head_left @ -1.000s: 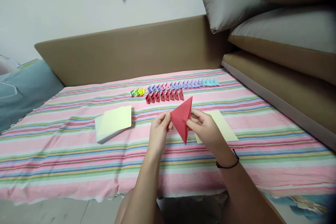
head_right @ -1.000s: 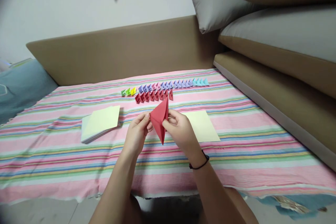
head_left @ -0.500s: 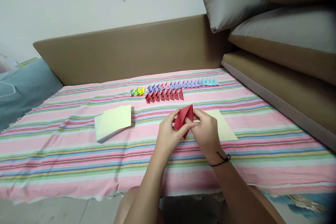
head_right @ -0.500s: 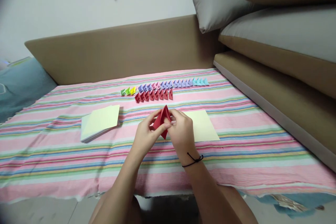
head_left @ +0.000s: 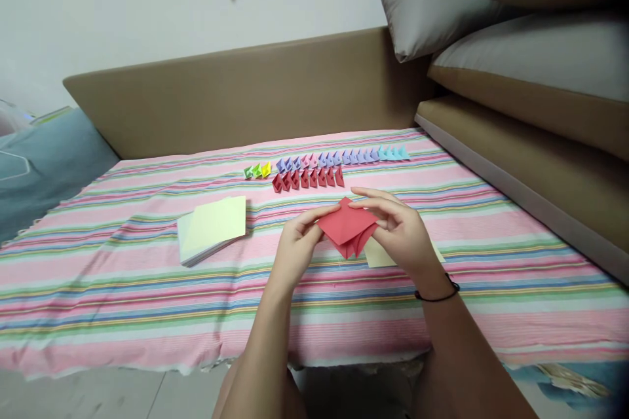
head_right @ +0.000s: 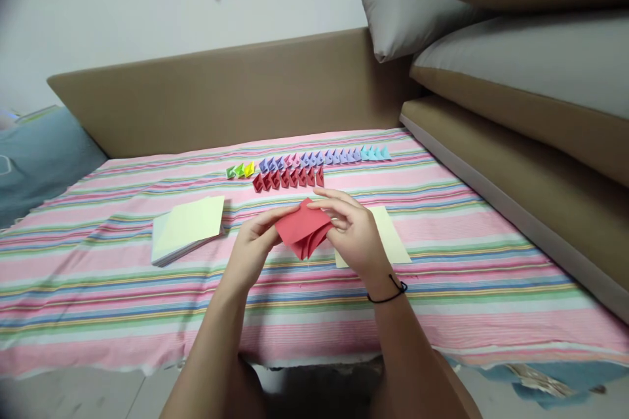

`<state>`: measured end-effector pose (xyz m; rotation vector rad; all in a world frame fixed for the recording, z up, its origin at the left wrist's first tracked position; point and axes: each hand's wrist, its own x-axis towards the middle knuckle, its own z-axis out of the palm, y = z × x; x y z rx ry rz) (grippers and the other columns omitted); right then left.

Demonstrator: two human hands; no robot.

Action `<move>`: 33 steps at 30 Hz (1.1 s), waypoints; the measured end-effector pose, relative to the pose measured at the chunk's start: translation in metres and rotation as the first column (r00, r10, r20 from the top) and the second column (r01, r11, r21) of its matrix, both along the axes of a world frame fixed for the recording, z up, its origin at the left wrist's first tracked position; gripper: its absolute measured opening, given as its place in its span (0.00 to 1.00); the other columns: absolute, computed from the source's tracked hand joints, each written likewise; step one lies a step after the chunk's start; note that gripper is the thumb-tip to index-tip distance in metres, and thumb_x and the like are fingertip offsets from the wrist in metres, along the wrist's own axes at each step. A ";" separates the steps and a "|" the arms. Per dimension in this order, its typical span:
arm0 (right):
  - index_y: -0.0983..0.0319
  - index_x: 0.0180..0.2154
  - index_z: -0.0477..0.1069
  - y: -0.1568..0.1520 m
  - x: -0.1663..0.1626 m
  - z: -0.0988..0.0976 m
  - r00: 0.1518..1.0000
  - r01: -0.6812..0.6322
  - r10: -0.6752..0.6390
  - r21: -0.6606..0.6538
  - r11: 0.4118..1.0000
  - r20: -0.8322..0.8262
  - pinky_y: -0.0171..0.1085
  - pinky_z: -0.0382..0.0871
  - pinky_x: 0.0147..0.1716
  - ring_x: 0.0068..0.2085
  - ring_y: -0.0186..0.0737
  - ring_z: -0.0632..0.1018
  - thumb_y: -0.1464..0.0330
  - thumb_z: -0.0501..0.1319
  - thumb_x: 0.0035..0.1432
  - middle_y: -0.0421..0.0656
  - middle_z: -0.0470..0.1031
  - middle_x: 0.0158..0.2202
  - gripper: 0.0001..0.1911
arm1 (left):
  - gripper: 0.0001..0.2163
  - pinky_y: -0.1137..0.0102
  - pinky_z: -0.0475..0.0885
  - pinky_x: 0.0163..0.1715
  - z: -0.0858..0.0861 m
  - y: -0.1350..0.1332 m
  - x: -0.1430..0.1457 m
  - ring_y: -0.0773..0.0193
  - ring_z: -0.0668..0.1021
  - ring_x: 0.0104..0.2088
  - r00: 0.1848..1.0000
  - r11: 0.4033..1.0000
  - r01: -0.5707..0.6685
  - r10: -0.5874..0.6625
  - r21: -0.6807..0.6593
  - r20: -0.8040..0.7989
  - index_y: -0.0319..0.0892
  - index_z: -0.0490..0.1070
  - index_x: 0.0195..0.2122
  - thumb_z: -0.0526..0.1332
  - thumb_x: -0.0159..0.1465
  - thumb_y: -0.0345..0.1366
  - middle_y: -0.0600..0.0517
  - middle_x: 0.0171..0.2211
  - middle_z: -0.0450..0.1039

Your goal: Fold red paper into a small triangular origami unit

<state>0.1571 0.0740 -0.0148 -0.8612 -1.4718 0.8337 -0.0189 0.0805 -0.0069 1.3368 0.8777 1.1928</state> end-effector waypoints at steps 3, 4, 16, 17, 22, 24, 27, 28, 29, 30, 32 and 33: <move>0.55 0.44 0.75 -0.002 0.004 0.004 0.999 -0.013 0.013 0.008 1.000 0.052 0.38 0.74 0.46 0.57 0.44 0.69 0.77 0.59 0.52 0.44 0.64 0.57 0.19 | 0.15 0.69 0.71 0.42 0.004 -0.003 -0.002 0.59 0.77 0.44 0.996 0.997 0.069 -0.067 -0.039 0.053 0.44 0.75 0.47 0.62 0.57 0.33 0.47 0.48 0.75; 0.54 0.44 0.75 -0.003 0.005 0.006 0.997 -0.014 0.013 0.012 1.000 0.072 0.38 0.74 0.46 0.57 0.44 0.69 0.76 0.60 0.52 0.44 0.63 0.58 0.18 | 0.17 0.69 0.71 0.43 0.006 -0.004 -0.002 0.59 0.77 0.44 0.993 0.994 0.096 -0.093 -0.048 0.067 0.44 0.74 0.48 0.62 0.57 0.32 0.47 0.48 0.75; 0.58 0.41 0.75 0.000 0.001 0.005 0.991 -0.116 0.102 -0.171 0.978 -0.087 0.42 0.71 0.48 0.51 0.45 0.74 0.62 0.66 0.51 0.47 0.72 0.51 0.14 | 0.18 0.74 0.72 0.27 0.002 -0.003 0.007 0.63 0.78 0.32 0.981 0.989 -0.143 0.147 0.046 -0.123 0.41 0.74 0.41 0.70 0.48 0.35 0.47 0.41 0.76; 0.59 0.40 0.74 0.001 -0.001 0.003 0.992 -0.064 0.040 -0.203 0.977 -0.122 0.41 0.73 0.44 0.45 0.43 0.77 0.62 0.66 0.51 0.46 0.76 0.43 0.14 | 0.19 0.75 0.72 0.27 0.002 -0.003 0.008 0.63 0.78 0.33 0.985 0.990 -0.128 0.135 0.060 -0.112 0.41 0.73 0.42 0.70 0.48 0.34 0.47 0.41 0.76; 0.63 0.41 0.73 0.003 -0.008 0.000 0.982 -0.034 -0.022 -0.294 0.955 -0.185 0.39 0.73 0.36 0.34 0.40 0.79 0.63 0.68 0.48 0.43 0.79 0.30 0.17 | 0.17 0.74 0.71 0.29 0.000 -0.003 0.010 0.64 0.77 0.32 0.984 0.996 -0.083 0.087 0.035 -0.158 0.40 0.72 0.42 0.68 0.50 0.34 0.49 0.35 0.76; 0.63 0.38 0.75 0.002 -0.009 0.000 0.985 -0.023 -0.033 -0.316 0.949 -0.170 0.39 0.73 0.35 0.34 0.41 0.79 0.62 0.67 0.48 0.44 0.80 0.31 0.15 | 0.10 0.73 0.70 0.29 -0.001 -0.003 0.010 0.64 0.77 0.31 0.966 0.993 -0.096 0.109 0.068 -0.234 0.38 0.75 0.35 0.68 0.52 0.36 0.49 0.33 0.77; 0.63 0.31 0.75 0.000 -0.011 0.003 0.993 0.011 -0.050 -0.326 0.945 -0.109 0.38 0.72 0.32 0.33 0.41 0.78 0.61 0.66 0.48 0.45 0.79 0.30 0.11 | 0.08 0.73 0.70 0.29 -0.001 -0.004 0.010 0.63 0.76 0.30 0.958 0.993 -0.106 0.116 0.054 -0.263 0.38 0.76 0.29 0.67 0.52 0.37 0.49 0.28 0.77; 0.63 0.29 0.75 -0.001 -0.011 0.004 0.996 0.012 -0.042 -0.325 0.946 -0.085 0.38 0.71 0.32 0.32 0.41 0.78 0.61 0.66 0.48 0.45 0.79 0.30 0.11 | 0.08 0.73 0.70 0.28 -0.001 -0.005 0.010 0.63 0.77 0.29 0.963 0.993 -0.116 0.119 0.026 -0.240 0.37 0.76 0.29 0.67 0.52 0.37 0.49 0.28 0.77; 0.63 0.28 0.75 -0.001 -0.011 0.005 0.998 0.007 -0.029 -0.324 0.946 -0.064 0.37 0.70 0.31 0.31 0.40 0.77 0.62 0.65 0.48 0.45 0.79 0.29 0.11 | 0.09 0.73 0.70 0.28 0.000 -0.005 0.010 0.63 0.77 0.29 0.969 0.992 -0.123 0.119 -0.006 -0.214 0.37 0.77 0.29 0.67 0.53 0.38 0.48 0.27 0.77; 0.63 0.28 0.75 -0.002 -0.012 0.005 0.999 0.003 -0.020 -0.324 0.946 -0.049 0.37 0.70 0.31 0.31 0.40 0.77 0.62 0.65 0.48 0.44 0.79 0.29 0.10 | 0.10 0.73 0.69 0.27 0.000 -0.005 0.010 0.63 0.77 0.28 0.975 0.992 -0.124 0.114 -0.039 -0.191 0.37 0.77 0.29 0.67 0.53 0.39 0.48 0.27 0.77; 0.63 0.27 0.76 -0.002 -0.012 0.006 0.998 0.026 -0.040 -0.324 0.946 -0.039 0.37 0.69 0.30 0.30 0.40 0.76 0.62 0.65 0.48 0.44 0.78 0.28 0.10 | 0.12 0.74 0.69 0.25 0.001 -0.005 0.010 0.64 0.77 0.26 0.984 0.990 -0.104 0.088 -0.099 -0.153 0.36 0.78 0.29 0.67 0.52 0.41 0.48 0.25 0.77; 0.63 0.27 0.76 -0.002 -0.012 0.006 0.996 0.055 -0.073 -0.322 0.945 -0.045 0.37 0.69 0.30 0.30 0.40 0.76 0.62 0.65 0.47 0.43 0.78 0.27 0.10 | 0.13 0.74 0.69 0.25 0.001 -0.004 0.010 0.64 0.77 0.25 0.988 0.988 -0.090 0.073 -0.129 -0.134 0.36 0.78 0.29 0.68 0.51 0.42 0.48 0.24 0.77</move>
